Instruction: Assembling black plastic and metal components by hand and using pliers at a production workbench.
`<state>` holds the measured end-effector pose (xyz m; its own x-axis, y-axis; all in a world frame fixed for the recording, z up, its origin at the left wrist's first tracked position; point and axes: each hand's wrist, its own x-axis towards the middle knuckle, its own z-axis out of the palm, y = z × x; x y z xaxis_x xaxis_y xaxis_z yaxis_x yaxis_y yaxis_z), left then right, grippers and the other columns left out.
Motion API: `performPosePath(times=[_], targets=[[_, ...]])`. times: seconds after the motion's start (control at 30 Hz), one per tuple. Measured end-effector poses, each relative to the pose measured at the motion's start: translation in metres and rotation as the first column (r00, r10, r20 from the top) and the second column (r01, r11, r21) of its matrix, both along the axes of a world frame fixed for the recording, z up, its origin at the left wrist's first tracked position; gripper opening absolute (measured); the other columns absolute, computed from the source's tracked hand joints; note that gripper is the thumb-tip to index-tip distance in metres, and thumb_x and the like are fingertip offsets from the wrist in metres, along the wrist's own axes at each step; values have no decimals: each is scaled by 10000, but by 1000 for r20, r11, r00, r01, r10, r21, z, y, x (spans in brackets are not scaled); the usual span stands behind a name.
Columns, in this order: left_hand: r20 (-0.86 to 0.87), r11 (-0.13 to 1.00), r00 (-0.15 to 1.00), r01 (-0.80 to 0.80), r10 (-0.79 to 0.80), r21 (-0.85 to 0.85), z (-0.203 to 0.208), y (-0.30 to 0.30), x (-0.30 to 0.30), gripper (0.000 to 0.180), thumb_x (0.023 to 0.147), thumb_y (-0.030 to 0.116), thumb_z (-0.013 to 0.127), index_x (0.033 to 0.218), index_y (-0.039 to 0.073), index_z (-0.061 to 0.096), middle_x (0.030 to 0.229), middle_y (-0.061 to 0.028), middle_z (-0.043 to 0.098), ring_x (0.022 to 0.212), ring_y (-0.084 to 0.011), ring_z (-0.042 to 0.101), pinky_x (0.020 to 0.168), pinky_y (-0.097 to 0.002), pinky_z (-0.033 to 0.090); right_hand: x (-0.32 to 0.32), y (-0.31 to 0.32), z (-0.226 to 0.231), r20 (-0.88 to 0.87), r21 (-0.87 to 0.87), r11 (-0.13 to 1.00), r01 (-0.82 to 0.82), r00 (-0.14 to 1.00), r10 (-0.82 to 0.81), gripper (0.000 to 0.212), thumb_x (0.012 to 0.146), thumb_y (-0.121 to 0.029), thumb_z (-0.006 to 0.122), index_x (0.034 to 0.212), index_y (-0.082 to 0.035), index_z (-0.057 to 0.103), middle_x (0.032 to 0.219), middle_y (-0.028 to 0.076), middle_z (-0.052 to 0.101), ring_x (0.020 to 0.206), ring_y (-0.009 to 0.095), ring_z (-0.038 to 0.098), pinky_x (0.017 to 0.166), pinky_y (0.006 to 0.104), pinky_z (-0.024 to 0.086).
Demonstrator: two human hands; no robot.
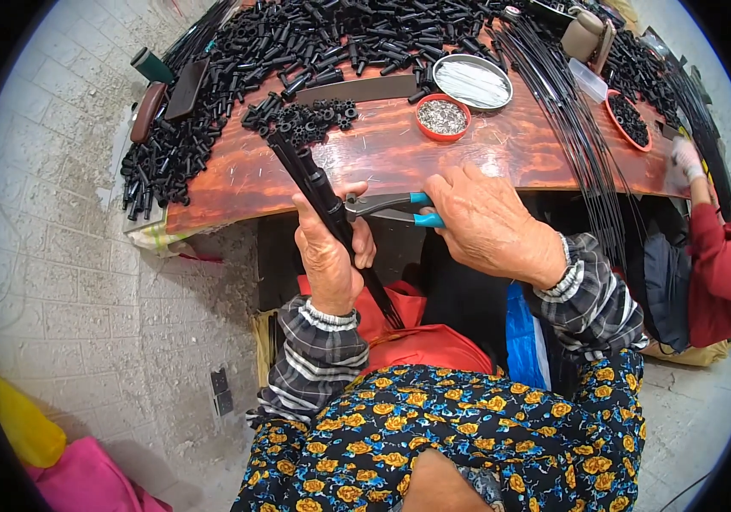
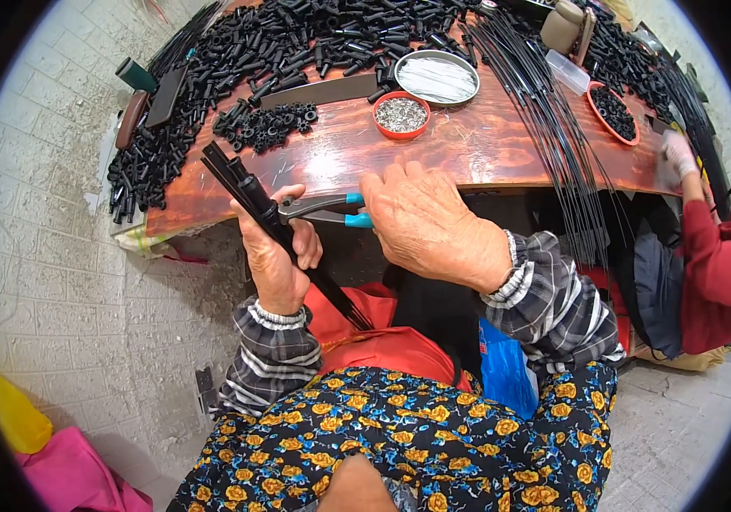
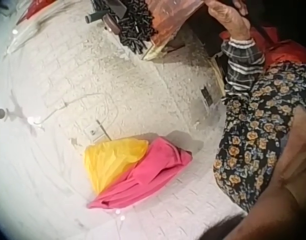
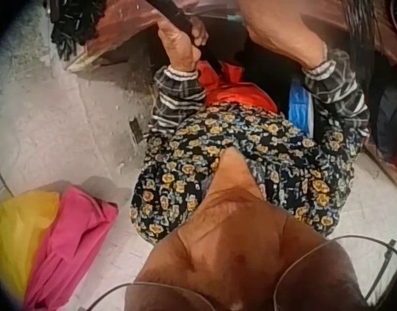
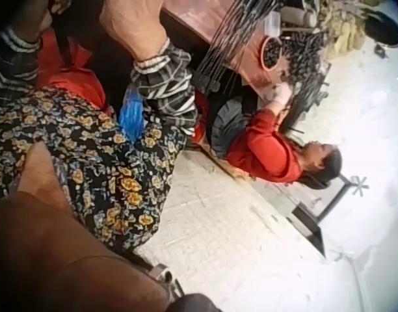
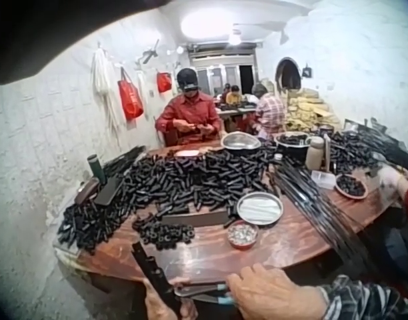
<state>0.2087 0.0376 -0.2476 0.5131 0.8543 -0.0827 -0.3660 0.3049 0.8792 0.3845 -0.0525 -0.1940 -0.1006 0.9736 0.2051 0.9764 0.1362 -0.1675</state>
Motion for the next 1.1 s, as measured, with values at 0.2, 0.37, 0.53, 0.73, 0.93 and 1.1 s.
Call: performPosePath(times=[0.2,0.37,0.53,0.73,0.93,1.1], targets=[[-4,999,999,-35,35,13,-1,-3,1,807,878,753,289,1116,28,554,482,16,375,372,-97,321,386,-246,291,4,-3,-16,-245,78,986,-149,956,164,200,757,-35,615,884,-25,461,746,140,521,736,348,565,624,445,426],[47,993,992,-117,117,-6,-4,-3,3,766,907,710,316,1026,22,630,460,13,390,355,-89,343,357,-248,277,-8,-1,-23,-358,-44,998,-42,933,24,173,793,-97,614,867,-7,486,700,187,570,700,395,587,601,488,423],[58,993,991,-119,119,-7,-6,-1,-1,731,920,689,322,1027,31,621,470,5,387,356,-97,337,364,-252,292,-12,2,-25,-447,-105,994,-36,894,-14,170,830,-139,613,851,-5,510,709,189,578,717,400,591,610,482,428],[113,989,983,-143,146,-35,-10,2,-1,722,934,673,307,1034,16,589,473,-1,382,350,-110,332,353,-260,281,-22,3,-41,-620,-164,986,-6,778,-98,180,876,-175,596,840,0,568,684,131,605,647,312,614,600,400,461],[149,984,972,-180,180,-13,-17,15,-19,721,927,669,328,1094,7,558,482,2,401,349,-99,336,345,-251,294,12,8,-24,-938,-66,983,173,326,-120,261,935,-244,567,782,-34,552,647,-9,528,590,77,504,539,250,417],[118,991,984,-134,130,25,-14,17,-6,757,915,684,336,1129,-11,547,485,10,386,353,-93,324,349,-243,294,65,48,-7,-508,76,940,333,824,-251,148,829,-132,604,816,13,577,611,126,554,562,254,554,553,363,430]])
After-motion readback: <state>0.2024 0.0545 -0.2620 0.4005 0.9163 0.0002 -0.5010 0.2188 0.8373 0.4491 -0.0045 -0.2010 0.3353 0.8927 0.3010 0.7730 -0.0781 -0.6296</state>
